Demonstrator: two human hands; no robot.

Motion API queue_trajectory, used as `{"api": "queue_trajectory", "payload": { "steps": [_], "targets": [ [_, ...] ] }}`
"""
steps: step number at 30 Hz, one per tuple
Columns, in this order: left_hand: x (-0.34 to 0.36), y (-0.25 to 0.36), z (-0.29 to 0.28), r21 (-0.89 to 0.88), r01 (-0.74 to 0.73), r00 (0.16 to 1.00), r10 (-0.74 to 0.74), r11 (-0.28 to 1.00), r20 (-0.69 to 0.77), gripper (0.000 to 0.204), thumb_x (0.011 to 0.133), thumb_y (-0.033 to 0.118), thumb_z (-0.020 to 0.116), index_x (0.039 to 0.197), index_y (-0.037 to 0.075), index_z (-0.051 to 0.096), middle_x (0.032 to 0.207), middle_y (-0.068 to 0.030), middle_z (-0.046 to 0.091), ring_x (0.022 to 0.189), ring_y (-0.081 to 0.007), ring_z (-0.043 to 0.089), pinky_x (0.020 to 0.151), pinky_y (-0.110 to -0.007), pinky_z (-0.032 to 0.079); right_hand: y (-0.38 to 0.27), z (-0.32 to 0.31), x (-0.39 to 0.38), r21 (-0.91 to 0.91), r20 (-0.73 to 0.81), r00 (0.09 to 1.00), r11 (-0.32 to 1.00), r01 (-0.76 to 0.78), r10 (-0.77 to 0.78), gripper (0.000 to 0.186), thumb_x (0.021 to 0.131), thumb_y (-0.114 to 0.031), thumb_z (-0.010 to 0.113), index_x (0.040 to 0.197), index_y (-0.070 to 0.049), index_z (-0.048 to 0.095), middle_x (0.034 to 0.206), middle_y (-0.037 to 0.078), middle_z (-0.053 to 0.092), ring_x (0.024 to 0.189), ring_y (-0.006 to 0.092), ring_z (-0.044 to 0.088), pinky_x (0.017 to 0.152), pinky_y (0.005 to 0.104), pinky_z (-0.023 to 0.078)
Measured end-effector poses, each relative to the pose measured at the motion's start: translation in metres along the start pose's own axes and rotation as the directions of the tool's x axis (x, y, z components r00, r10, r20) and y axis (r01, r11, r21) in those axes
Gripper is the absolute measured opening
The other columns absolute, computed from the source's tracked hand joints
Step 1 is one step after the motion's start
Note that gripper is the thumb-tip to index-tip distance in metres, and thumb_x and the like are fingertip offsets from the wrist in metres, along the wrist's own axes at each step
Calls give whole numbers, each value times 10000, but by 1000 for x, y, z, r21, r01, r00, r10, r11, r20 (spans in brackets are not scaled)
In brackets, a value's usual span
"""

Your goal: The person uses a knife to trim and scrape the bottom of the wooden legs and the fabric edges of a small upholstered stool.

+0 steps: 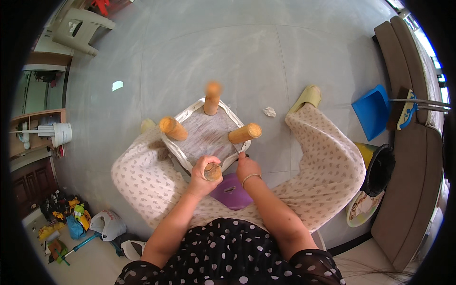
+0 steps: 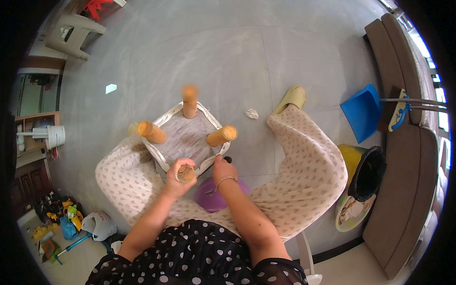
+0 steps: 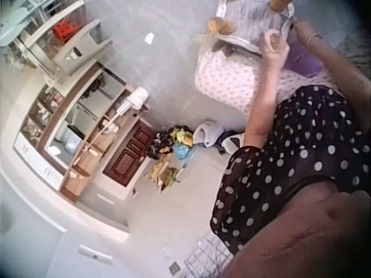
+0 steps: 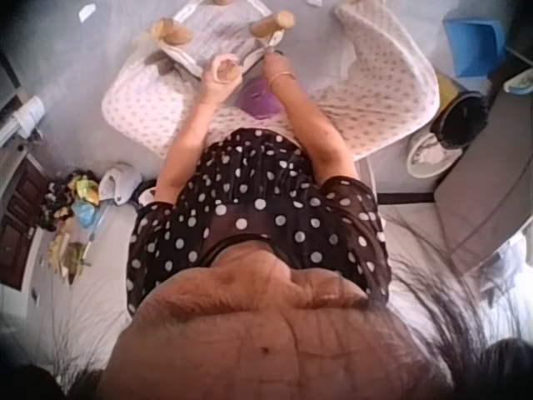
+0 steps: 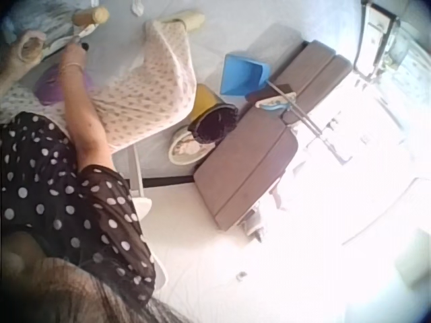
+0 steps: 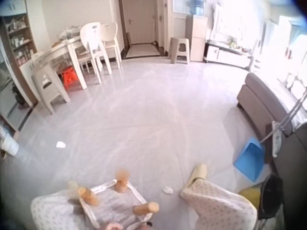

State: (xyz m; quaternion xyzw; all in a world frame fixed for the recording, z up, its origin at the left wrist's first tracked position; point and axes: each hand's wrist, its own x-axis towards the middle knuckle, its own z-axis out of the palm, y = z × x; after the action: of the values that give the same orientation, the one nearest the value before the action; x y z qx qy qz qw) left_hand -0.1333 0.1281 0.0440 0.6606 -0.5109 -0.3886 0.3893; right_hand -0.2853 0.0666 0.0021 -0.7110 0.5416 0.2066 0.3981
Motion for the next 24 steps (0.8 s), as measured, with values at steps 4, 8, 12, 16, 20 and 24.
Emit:
{"api": "queue_trajectory", "payload": {
  "steps": [4,8,12,16,20,24],
  "targets": [
    [1,-4,-1,59,-13,1000,14,998,-13,354,646,-39,669,953,70,530,958,-67,608,874,-162,594,799,-274,470,-8,9,-10,-27,14,989,988,149,-149,181,864,-64,478,1044,-42,472,955,190,652,877,351,655,719,442,535],
    [0,-5,1,60,-7,1000,8,998,-22,340,646,-23,673,940,79,536,937,-72,607,857,-199,598,780,-298,476,11,14,11,138,-43,997,989,-60,67,179,859,-56,467,1037,-40,464,947,203,649,855,368,650,712,457,525],
    [-1,-7,0,31,-18,999,19,999,-29,341,639,-18,676,935,80,538,927,-70,606,847,-198,598,773,-297,476,3,31,4,6,-121,979,986,169,-167,213,808,-40,507,1011,-13,448,860,208,651,804,396,636,692,484,510],
    [-1,-8,0,58,-41,999,42,997,-20,344,638,-31,669,939,67,534,927,-67,609,841,-164,598,778,-277,473,-1,16,0,82,-44,997,994,69,-65,192,825,-43,490,1013,-23,457,885,207,651,824,390,638,703,476,514],
    [0,-9,0,37,-47,999,47,998,-13,342,640,-42,664,937,63,532,917,-66,607,835,-165,599,770,-275,474,1,13,-2,91,-12,1000,995,28,-27,177,845,-54,474,1019,-28,476,914,206,652,871,388,639,742,474,515],
    [-1,-10,2,13,-16,999,16,1000,-31,353,617,-22,682,917,97,538,888,-73,590,827,-287,584,748,-358,473,-6,14,-2,40,-33,991,991,129,-128,200,830,-50,484,1027,-17,482,903,202,652,863,379,643,731,466,518]
  ]
}}
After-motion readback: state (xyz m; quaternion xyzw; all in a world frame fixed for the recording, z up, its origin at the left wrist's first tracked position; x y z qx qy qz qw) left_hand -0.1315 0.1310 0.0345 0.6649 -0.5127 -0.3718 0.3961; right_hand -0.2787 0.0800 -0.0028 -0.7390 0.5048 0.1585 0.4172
